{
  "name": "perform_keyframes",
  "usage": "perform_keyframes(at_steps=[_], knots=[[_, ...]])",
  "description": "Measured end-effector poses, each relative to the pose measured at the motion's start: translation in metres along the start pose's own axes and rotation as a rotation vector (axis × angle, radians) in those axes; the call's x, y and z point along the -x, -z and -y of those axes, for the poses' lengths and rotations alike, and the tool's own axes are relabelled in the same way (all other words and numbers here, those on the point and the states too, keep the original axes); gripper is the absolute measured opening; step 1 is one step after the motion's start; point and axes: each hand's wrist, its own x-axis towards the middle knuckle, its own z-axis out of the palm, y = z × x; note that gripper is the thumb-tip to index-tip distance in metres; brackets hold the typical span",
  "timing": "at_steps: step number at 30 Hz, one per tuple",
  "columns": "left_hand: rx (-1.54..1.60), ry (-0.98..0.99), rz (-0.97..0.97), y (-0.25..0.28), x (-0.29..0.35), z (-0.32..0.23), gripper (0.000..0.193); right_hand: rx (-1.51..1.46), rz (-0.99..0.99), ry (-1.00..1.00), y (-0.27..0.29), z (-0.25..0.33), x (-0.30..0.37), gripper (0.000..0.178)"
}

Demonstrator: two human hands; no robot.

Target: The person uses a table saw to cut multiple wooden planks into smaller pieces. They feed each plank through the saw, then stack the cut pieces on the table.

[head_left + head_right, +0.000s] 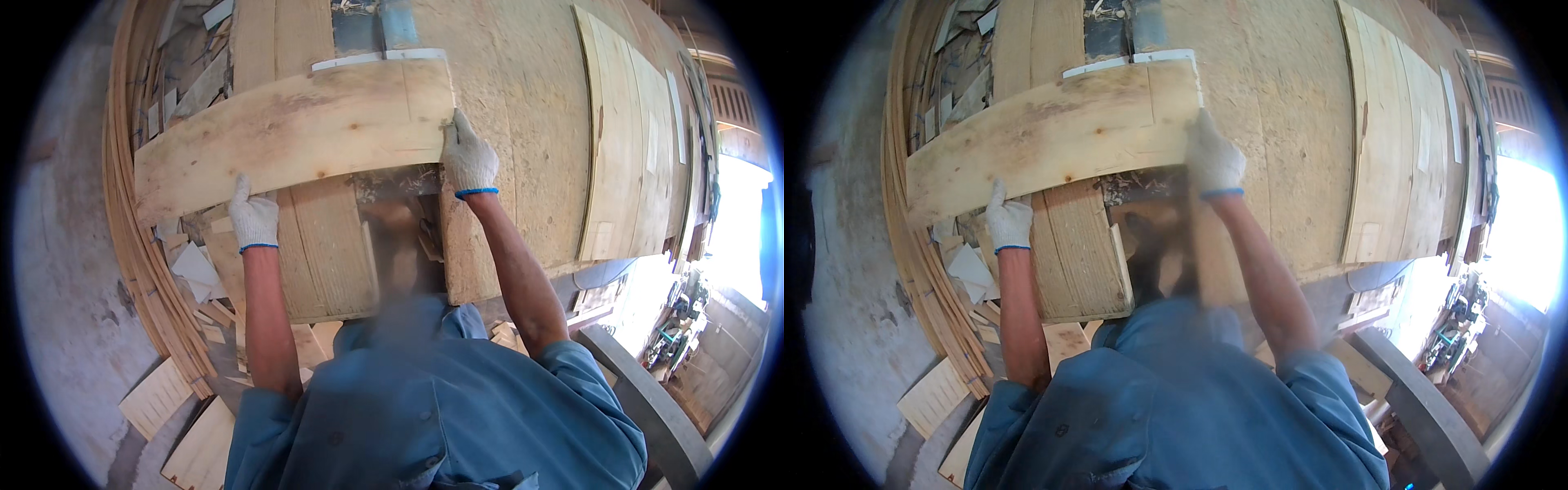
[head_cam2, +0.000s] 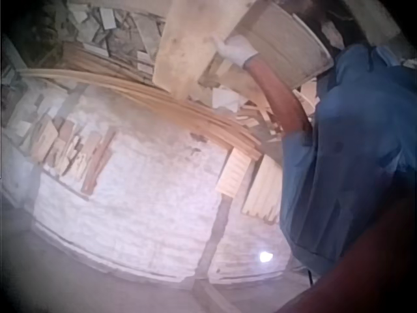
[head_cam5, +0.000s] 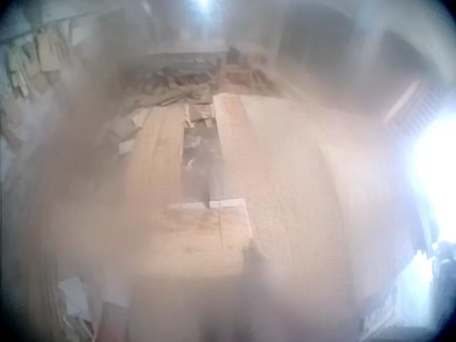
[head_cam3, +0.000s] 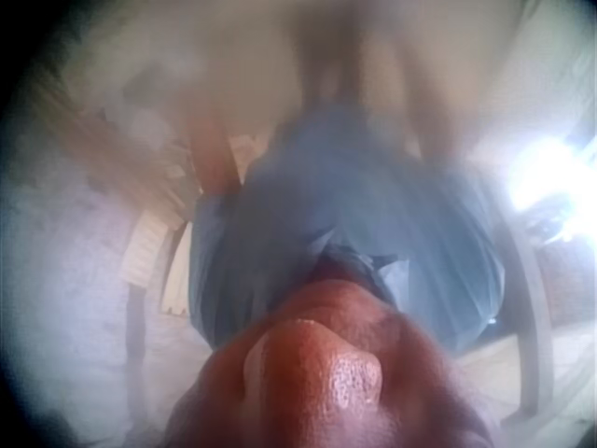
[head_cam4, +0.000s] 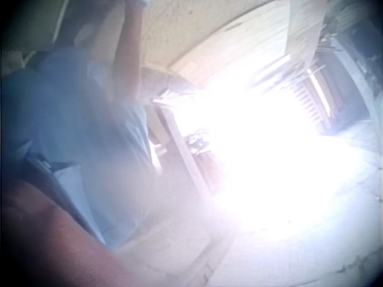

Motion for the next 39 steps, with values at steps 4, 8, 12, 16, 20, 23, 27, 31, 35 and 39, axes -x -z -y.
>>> perform_keyframes(at_steps=[4,8,12,16,20,23,27,31,35,39], knots=[[-0.014,0.009,-0.011,-0.001,-0.003,-0.001,0.045,0.007,-0.033,0.012,-0.006,-0.002,-0.004,0.037],[-0.030,0.012,-0.028,-0.001,-0.005,-0.001,0.045,0.000,-0.034,0.029,-0.005,-0.003,-0.002,0.037],[-0.028,-0.001,-0.067,-0.013,0.002,-0.001,0.046,0.003,-0.036,0.019,-0.006,-0.002,-0.006,0.037],[-0.027,0.003,-0.051,-0.012,0.002,-0.001,0.046,0.035,0.015,-0.004,0.001,0.005,-0.010,0.037],[-0.006,0.019,0.009,-0.010,-0.006,-0.002,0.045,0.037,0.040,0.021,0.003,0.007,-0.016,0.034],[0.010,0.036,-0.003,-0.017,-0.012,-0.002,0.044,0.027,0.004,0.042,-0.002,0.005,-0.026,0.035],[0.035,0.044,0.000,-0.021,-0.018,-0.002,0.043,0.028,-0.042,0.034,-0.004,0.009,-0.033,0.036],[0.041,0.026,0.012,-0.026,-0.025,-0.002,0.043,0.079,-0.053,0.046,-0.007,0.008,-0.042,0.035],[0.040,0.034,-0.015,-0.033,-0.037,-0.004,0.043,0.083,-0.057,0.057,-0.005,0.017,-0.047,0.035],[0.082,0.037,0.053,-0.036,-0.041,-0.003,0.041,0.130,0.037,0.079,0.006,0.027,-0.054,0.038]])
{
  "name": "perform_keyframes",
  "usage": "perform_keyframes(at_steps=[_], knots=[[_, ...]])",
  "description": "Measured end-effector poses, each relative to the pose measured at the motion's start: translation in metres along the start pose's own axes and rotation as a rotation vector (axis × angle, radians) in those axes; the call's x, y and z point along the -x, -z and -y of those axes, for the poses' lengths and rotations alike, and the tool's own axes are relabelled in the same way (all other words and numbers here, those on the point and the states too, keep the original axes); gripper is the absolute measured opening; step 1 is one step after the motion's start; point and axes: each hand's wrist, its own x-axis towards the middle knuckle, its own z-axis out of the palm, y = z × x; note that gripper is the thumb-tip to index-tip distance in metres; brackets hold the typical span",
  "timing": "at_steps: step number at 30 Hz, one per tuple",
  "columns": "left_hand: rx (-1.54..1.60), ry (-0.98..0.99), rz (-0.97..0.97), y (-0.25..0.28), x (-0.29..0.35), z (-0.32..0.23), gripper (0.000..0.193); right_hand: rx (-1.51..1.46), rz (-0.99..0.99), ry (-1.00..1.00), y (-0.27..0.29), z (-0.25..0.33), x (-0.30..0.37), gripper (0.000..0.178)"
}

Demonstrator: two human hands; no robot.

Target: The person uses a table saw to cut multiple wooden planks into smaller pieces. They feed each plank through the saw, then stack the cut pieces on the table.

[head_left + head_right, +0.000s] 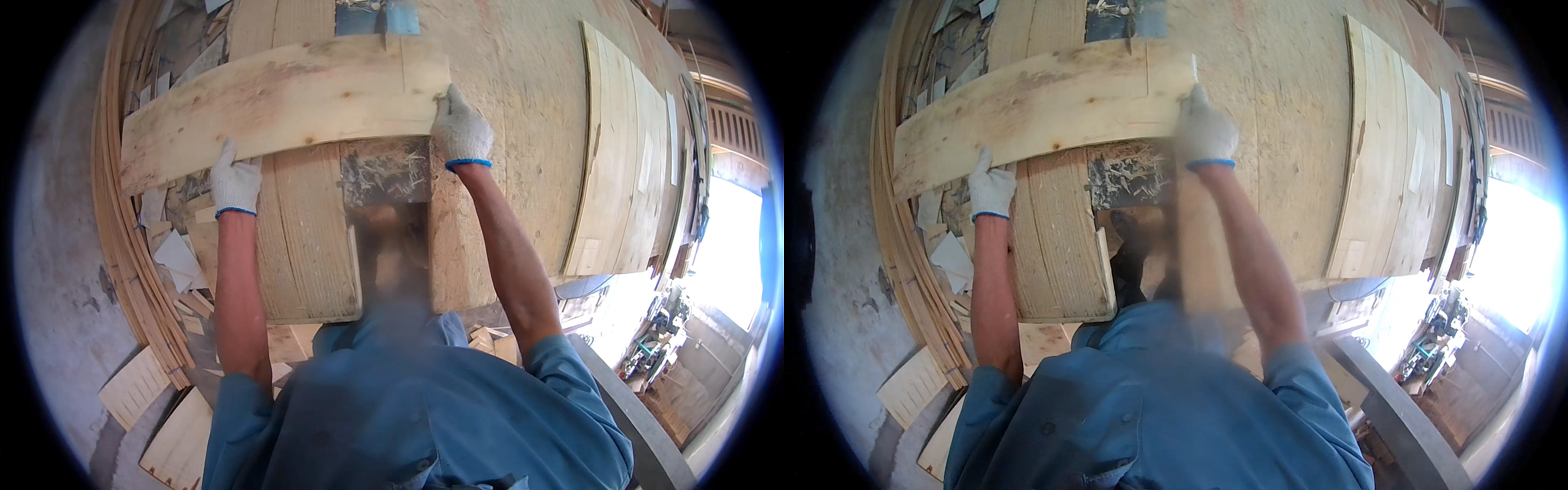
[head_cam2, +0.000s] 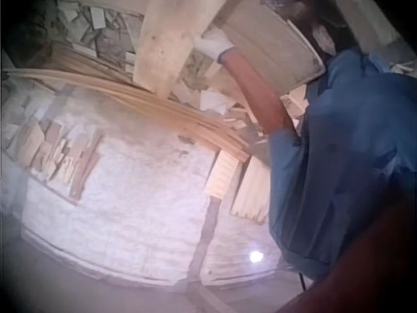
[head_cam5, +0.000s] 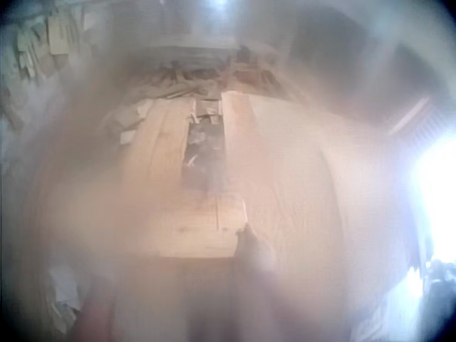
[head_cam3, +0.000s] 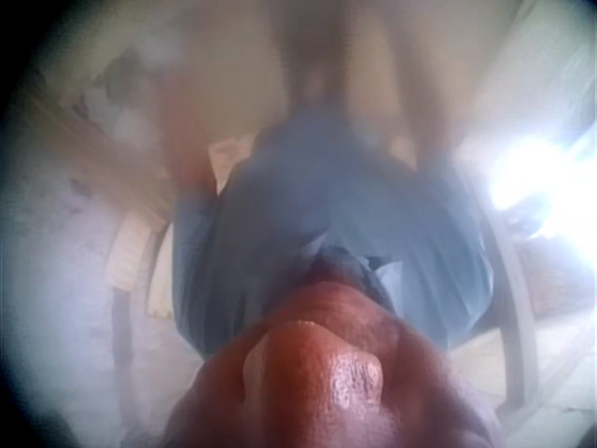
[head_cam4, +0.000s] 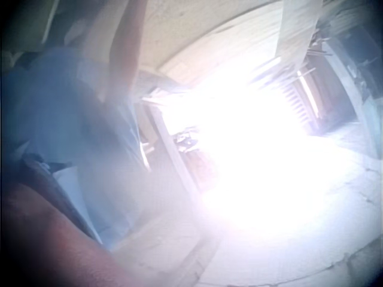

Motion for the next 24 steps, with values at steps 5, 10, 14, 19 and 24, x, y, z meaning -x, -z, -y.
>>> perform_keyframes(at_steps=[5,10,14,19,24], knots=[[-0.018,-0.020,-0.042,-0.007,0.000,0.001,0.041,-0.030,-0.070,-0.002,-0.005,-0.001,-0.005,0.038],[0.000,-0.007,0.007,-0.008,-0.002,0.000,0.041,0.006,-0.033,-0.005,-0.002,0.003,-0.010,0.039],[-0.064,0.000,-0.001,-0.005,0.000,0.000,0.041,-0.011,-0.080,0.035,-0.009,-0.006,-0.007,0.033],[-0.022,0.013,-0.051,0.029,0.025,0.006,0.044,-0.041,-0.089,0.007,-0.011,-0.019,0.018,0.037],[-0.019,0.039,-0.056,0.029,0.035,0.014,0.045,-0.034,-0.077,-0.017,-0.007,-0.020,0.014,0.037]])
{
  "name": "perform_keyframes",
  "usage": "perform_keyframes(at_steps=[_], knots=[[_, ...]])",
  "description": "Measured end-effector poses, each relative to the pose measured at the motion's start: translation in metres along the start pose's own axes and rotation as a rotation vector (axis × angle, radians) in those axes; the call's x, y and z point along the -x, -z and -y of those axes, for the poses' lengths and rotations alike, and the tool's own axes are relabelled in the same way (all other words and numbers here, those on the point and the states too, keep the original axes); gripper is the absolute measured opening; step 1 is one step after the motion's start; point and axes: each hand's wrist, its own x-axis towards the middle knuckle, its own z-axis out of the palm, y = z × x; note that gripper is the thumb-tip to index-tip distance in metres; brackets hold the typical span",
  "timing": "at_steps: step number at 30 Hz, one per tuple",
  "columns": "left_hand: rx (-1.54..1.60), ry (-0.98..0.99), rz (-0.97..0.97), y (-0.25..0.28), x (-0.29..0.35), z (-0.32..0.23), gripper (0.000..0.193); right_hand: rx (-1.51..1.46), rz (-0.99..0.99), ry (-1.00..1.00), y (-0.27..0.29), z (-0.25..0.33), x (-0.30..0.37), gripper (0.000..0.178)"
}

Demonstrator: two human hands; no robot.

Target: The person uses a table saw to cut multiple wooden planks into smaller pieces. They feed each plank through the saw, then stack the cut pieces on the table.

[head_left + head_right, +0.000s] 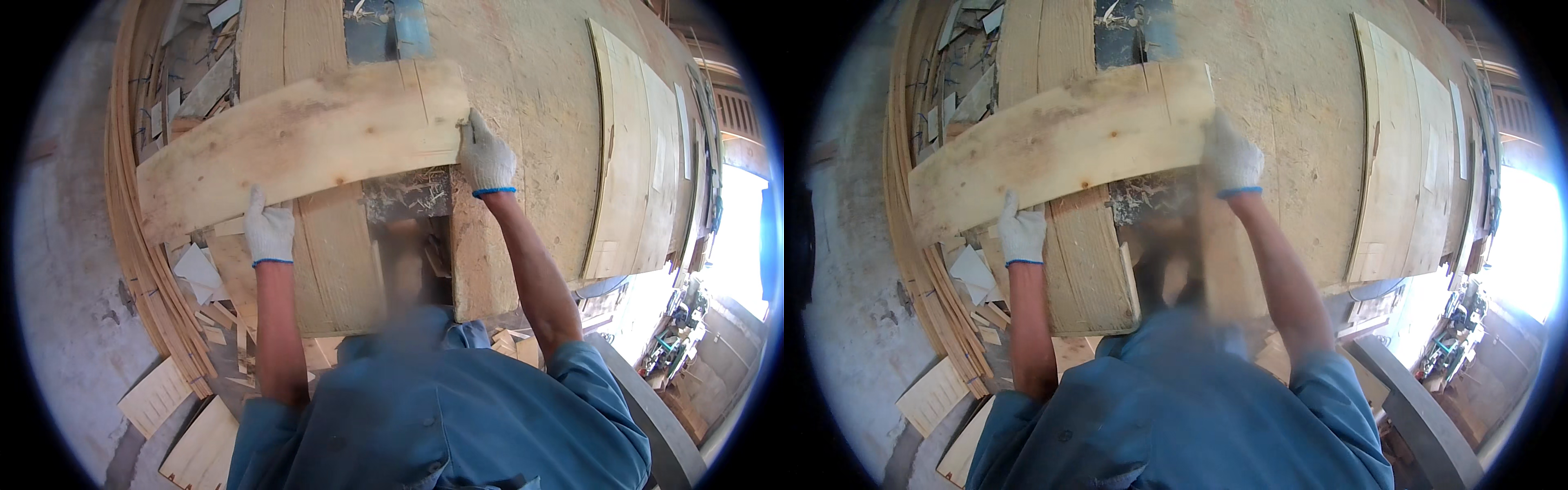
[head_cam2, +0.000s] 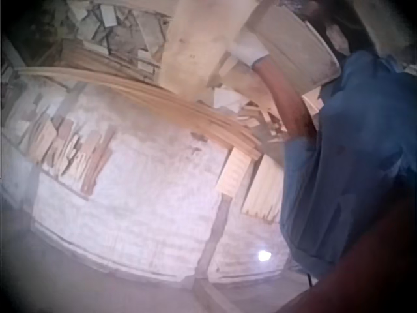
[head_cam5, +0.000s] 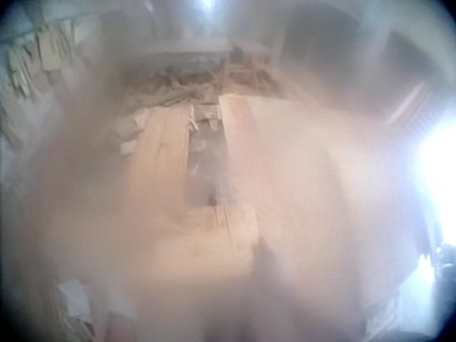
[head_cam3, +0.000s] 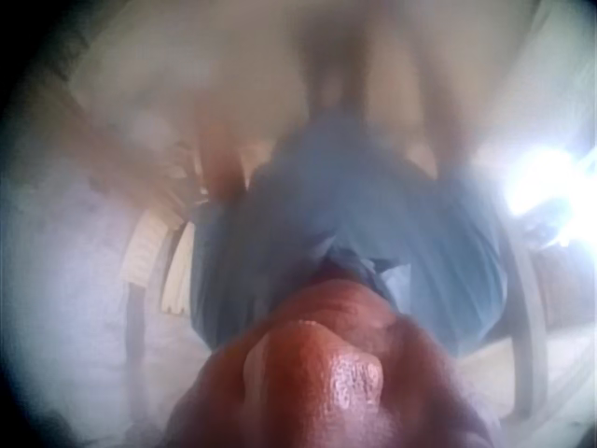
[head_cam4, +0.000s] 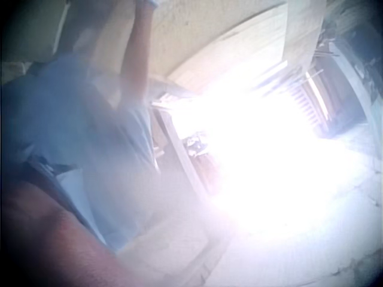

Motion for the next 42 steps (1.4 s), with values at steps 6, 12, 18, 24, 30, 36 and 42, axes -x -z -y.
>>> perform_keyframes(at_steps=[6,12,18,24,30,36,42], knots=[[-0.010,-0.046,0.043,-0.034,-0.027,-0.013,0.044,-0.008,-0.027,0.017,-0.004,0.011,-0.025,0.034],[-0.016,-0.059,0.041,-0.050,-0.050,-0.016,0.041,-0.014,-0.033,0.005,-0.004,0.024,-0.042,0.032],[-0.007,-0.046,0.102,-0.061,-0.066,-0.014,0.041,0.018,-0.058,0.026,-0.012,0.024,-0.068,0.031],[-0.033,-0.031,0.033,-0.075,-0.077,-0.019,0.041,0.052,-0.001,0.054,-0.002,0.035,-0.073,0.032],[0.007,-0.026,0.087,-0.074,-0.097,-0.016,0.041,0.077,-0.047,0.087,-0.014,0.030,-0.090,0.029],[-0.045,-0.039,0.083,-0.084,-0.108,-0.019,0.040,0.058,-0.054,0.067,-0.017,0.031,-0.104,0.038],[-0.011,-0.053,0.139,-0.092,-0.085,-0.019,0.045,0.024,-0.080,0.130,-0.018,0.021,-0.096,0.032]])
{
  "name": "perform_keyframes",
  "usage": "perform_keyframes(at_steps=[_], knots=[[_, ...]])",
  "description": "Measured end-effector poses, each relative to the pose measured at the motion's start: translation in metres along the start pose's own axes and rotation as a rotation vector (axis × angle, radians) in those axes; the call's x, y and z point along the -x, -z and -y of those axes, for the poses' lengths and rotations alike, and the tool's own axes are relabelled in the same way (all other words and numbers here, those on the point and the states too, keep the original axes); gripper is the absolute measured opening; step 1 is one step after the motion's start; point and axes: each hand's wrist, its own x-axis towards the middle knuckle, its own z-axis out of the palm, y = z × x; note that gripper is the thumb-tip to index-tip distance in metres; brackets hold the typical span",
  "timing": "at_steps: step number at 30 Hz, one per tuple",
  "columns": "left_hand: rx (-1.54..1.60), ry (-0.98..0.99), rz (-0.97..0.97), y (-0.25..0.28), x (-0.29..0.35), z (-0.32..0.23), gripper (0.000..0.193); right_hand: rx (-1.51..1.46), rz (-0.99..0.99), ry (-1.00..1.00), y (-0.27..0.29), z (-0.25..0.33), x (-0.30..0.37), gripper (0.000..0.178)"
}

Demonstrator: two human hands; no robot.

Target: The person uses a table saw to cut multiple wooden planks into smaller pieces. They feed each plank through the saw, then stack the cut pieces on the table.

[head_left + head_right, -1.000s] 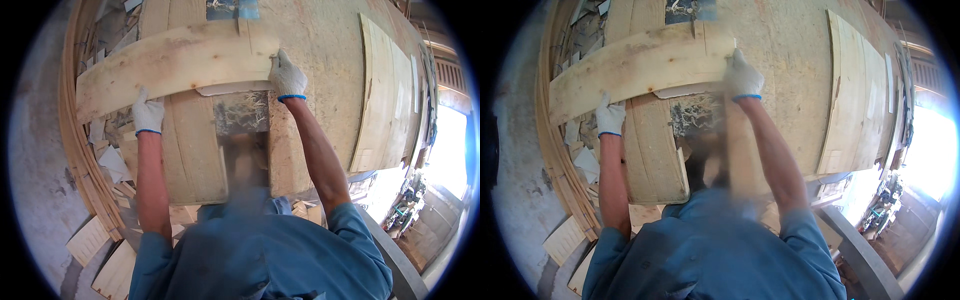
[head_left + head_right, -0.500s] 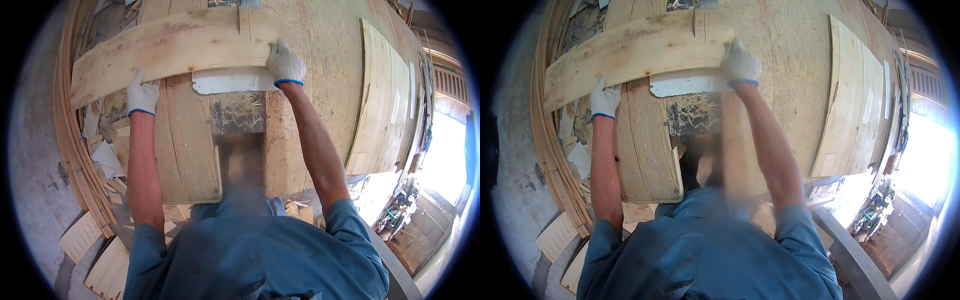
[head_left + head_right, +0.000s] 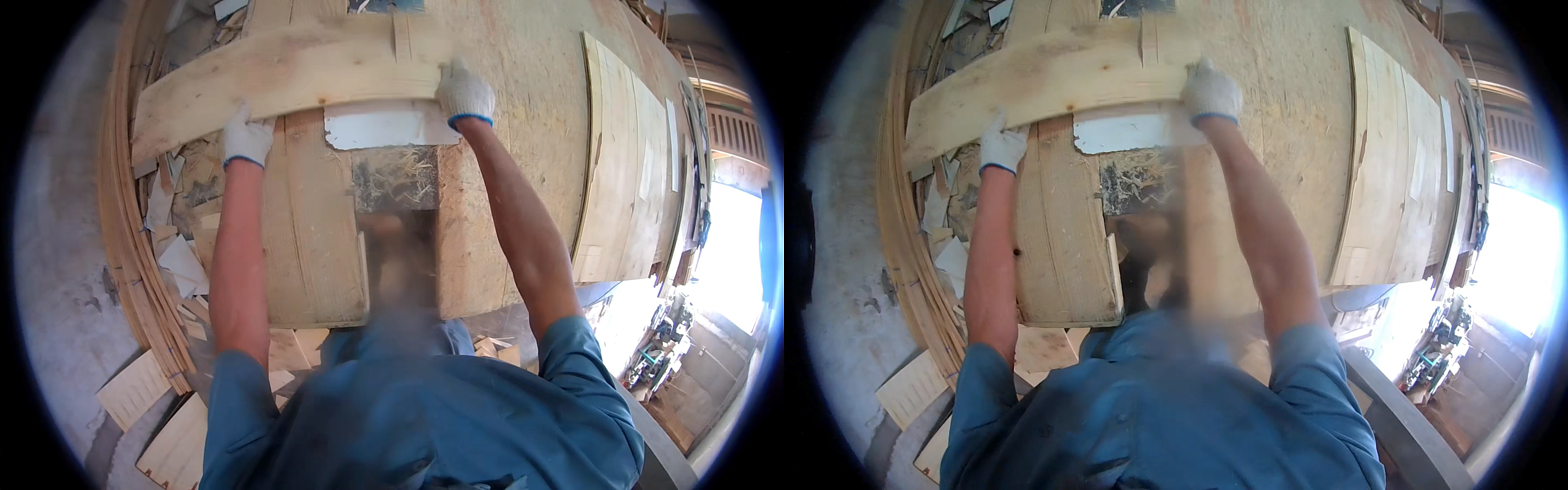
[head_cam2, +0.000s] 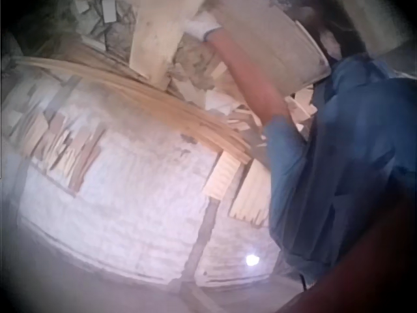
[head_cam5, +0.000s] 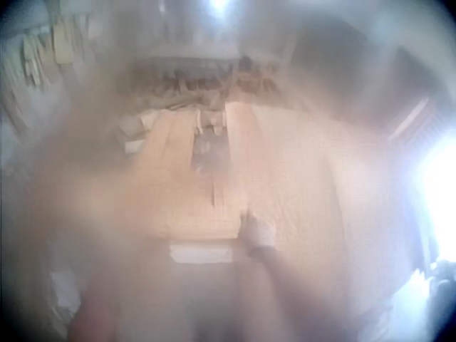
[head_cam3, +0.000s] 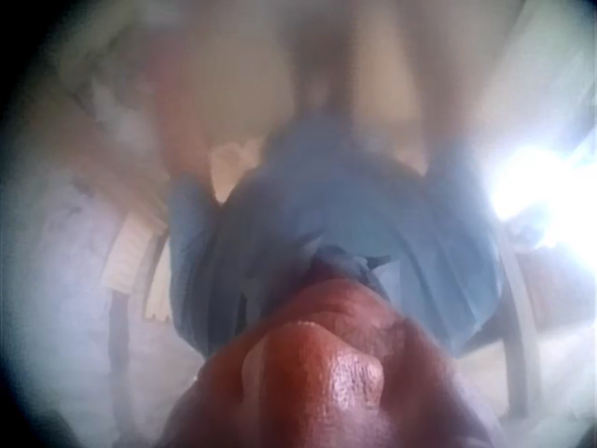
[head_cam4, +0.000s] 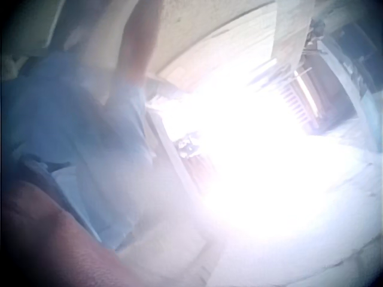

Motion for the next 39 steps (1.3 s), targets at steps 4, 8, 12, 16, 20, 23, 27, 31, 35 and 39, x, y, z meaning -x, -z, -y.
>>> perform_keyframes(at_steps=[4,8,12,16,20,23,27,31,35,39], knots=[[-0.037,0.125,-0.004,0.076,0.059,0.002,0.046,-0.013,0.035,-0.009,0.008,-0.022,0.091,0.027],[-0.013,0.132,-0.155,0.132,0.192,0.011,0.043,-0.066,0.144,-0.097,0.045,-0.048,0.204,0.030],[0.016,0.194,-0.241,0.124,0.269,0.046,0.040,-0.150,0.112,-0.179,0.065,-0.113,0.245,0.039],[0.076,0.266,-0.079,0.064,0.302,0.099,0.039,-1.162,-0.061,-0.650,0.100,-0.173,0.257,0.048],[-0.006,0.339,0.097,0.012,0.313,0.173,0.027,-1.857,-0.034,-0.660,0.129,-0.207,0.286,0.058],[-0.037,0.493,0.162,-0.060,0.345,0.218,0.032,-2.025,-0.029,-0.571,0.145,-0.210,0.279,0.059],[-0.165,0.653,0.455,-0.095,0.383,0.256,0.035,-2.037,-0.215,-0.616,0.165,-0.222,0.239,0.055],[-0.607,0.379,0.689,-0.042,0.369,0.258,0.037,-2.016,-0.310,-0.719,0.151,-0.314,0.221,0.038],[-1.447,-0.389,0.690,0.032,0.333,0.187,0.040,-2.052,-0.311,-0.910,0.143,-0.330,0.219,0.030],[-0.328,0.348,0.013,0.065,0.296,0.142,0.044,-1.961,-0.405,-0.923,0.137,-0.321,0.215,0.031]])
